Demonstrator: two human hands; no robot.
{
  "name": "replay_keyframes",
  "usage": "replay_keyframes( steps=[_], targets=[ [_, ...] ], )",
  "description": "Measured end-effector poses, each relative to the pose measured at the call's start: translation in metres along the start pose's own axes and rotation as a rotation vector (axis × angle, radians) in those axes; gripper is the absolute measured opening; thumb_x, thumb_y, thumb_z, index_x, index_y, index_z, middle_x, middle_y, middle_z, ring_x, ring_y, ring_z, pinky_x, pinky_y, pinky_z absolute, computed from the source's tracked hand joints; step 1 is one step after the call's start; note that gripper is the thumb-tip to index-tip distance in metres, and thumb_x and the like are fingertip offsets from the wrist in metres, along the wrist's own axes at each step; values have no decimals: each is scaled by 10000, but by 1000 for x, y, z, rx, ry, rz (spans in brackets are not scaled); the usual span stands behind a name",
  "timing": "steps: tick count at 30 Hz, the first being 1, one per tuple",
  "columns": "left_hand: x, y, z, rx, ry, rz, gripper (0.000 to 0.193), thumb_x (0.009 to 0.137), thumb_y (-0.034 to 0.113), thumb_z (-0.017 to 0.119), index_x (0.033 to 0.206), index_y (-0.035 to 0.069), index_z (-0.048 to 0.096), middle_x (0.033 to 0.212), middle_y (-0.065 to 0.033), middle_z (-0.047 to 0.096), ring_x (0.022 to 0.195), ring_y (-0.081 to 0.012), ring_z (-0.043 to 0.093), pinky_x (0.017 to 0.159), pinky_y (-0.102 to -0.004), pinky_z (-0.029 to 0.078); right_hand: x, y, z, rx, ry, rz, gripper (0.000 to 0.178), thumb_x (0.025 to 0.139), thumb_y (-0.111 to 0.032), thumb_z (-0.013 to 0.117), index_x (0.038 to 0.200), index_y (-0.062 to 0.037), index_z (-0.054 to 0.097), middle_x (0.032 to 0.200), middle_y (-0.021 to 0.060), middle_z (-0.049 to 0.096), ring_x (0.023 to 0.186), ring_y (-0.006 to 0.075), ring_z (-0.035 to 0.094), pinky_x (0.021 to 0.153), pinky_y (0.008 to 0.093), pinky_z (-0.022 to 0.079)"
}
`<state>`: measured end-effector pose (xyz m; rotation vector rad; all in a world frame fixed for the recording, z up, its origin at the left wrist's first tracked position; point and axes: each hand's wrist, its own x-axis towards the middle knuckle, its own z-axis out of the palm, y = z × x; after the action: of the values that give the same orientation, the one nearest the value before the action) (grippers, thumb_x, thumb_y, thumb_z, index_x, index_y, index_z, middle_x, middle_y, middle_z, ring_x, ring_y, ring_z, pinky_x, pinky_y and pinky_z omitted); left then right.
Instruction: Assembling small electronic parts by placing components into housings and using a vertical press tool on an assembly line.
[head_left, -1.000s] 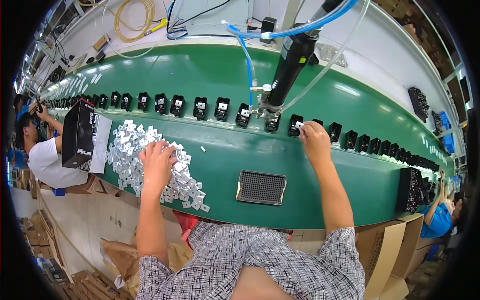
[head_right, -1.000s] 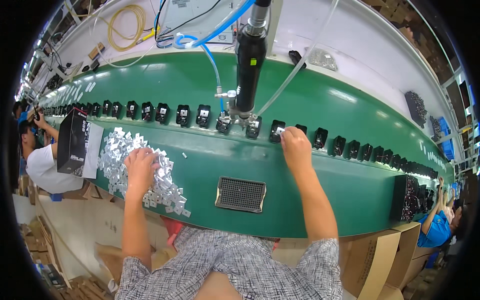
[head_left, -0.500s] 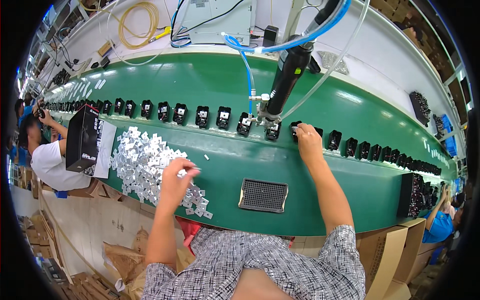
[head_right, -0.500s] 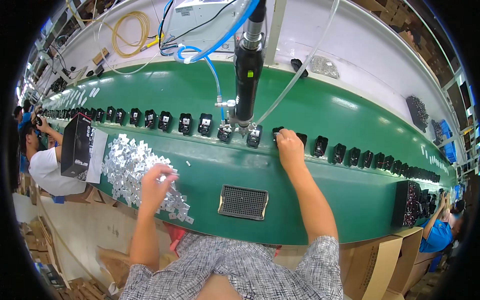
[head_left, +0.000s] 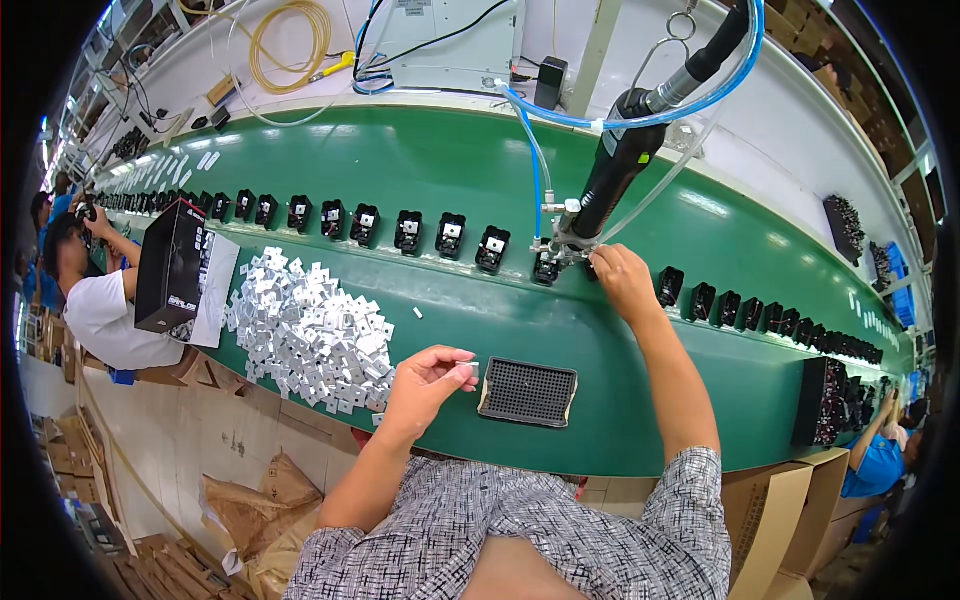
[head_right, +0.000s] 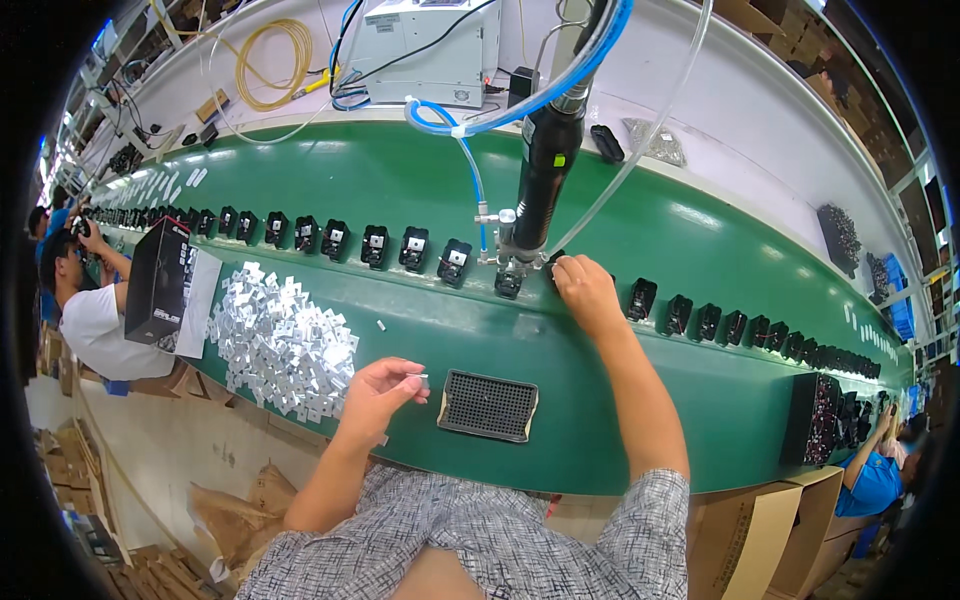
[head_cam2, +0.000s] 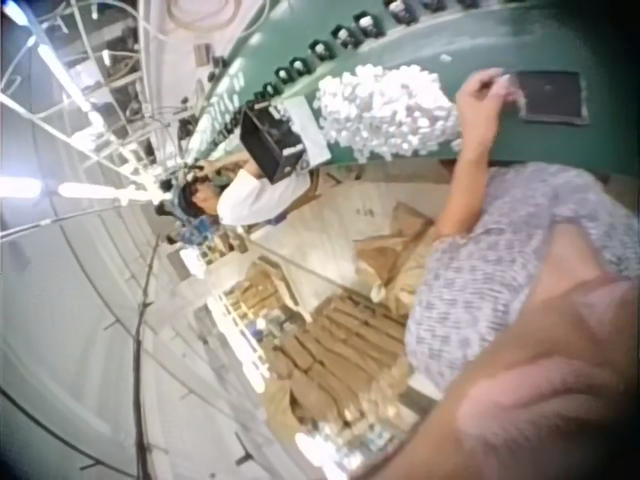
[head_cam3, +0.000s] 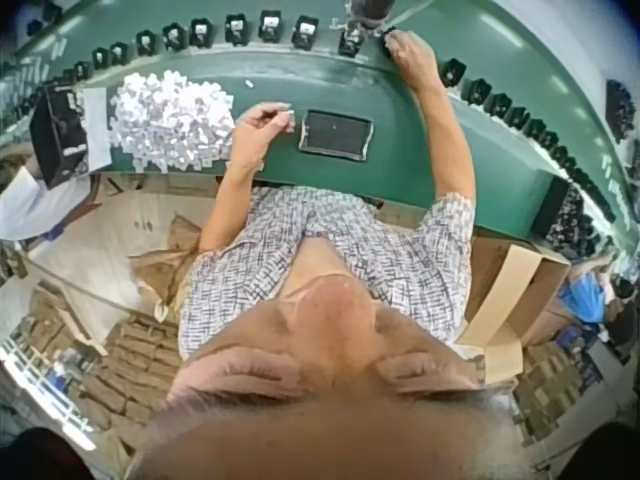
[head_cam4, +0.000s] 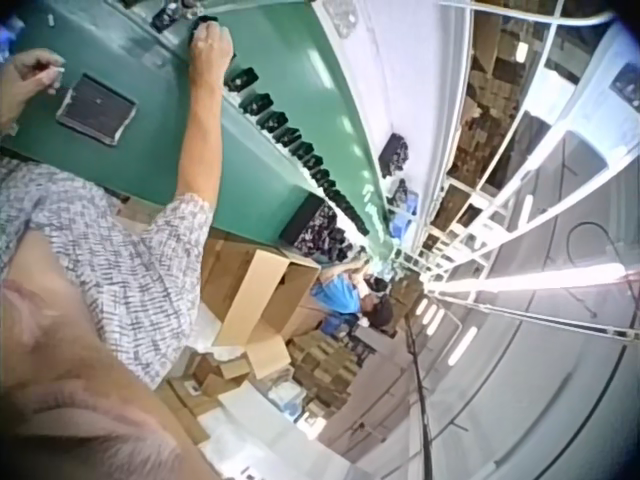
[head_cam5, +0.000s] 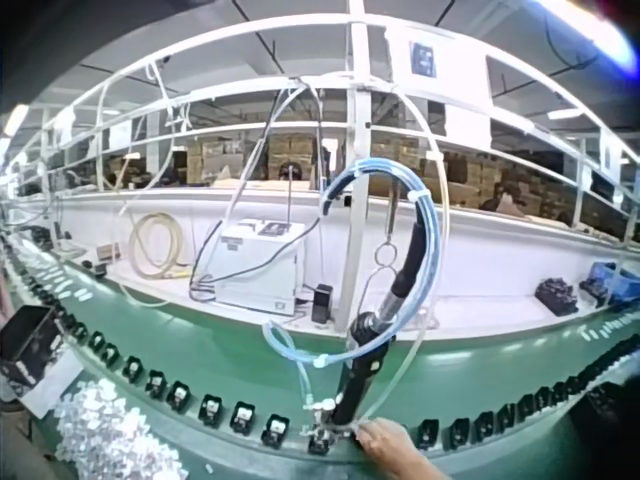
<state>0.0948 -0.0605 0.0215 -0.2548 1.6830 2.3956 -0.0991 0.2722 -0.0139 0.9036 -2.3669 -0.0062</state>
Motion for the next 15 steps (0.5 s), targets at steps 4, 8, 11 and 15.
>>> replay_keyframes(
  steps=[4,8,11,15],
  targets=[
    [-6,-1,-4,-24,50,-1,191,939,-5,699,1128,-34,699,961,-112,720,837,-158,703,803,-251,592,6,10,-8,10,-48,-96,118,831,-89,650,947,-71,639,1044,48,664,839,222,612,778,324,533],
    [-12,-5,-7,-48,85,3,191,939,-9,696,1128,-33,697,943,-115,720,824,-160,702,791,-247,592,10,18,-9,26,-97,-155,122,841,-95,639,961,-72,638,1033,48,656,842,224,607,779,324,533],
    [-15,-7,-10,-42,99,9,190,938,-15,691,1126,-33,696,943,-119,720,822,-162,701,781,-241,591,11,22,-6,57,-98,-174,117,845,-96,638,960,-73,639,1020,49,650,839,227,603,779,327,534],
    [-17,-8,-11,-60,106,20,194,937,-16,691,1129,-35,694,941,-123,721,820,-166,701,776,-241,592,13,27,-2,76,-81,-210,123,853,-99,642,972,-69,645,1024,48,651,845,228,606,781,328,535]
  ],
)
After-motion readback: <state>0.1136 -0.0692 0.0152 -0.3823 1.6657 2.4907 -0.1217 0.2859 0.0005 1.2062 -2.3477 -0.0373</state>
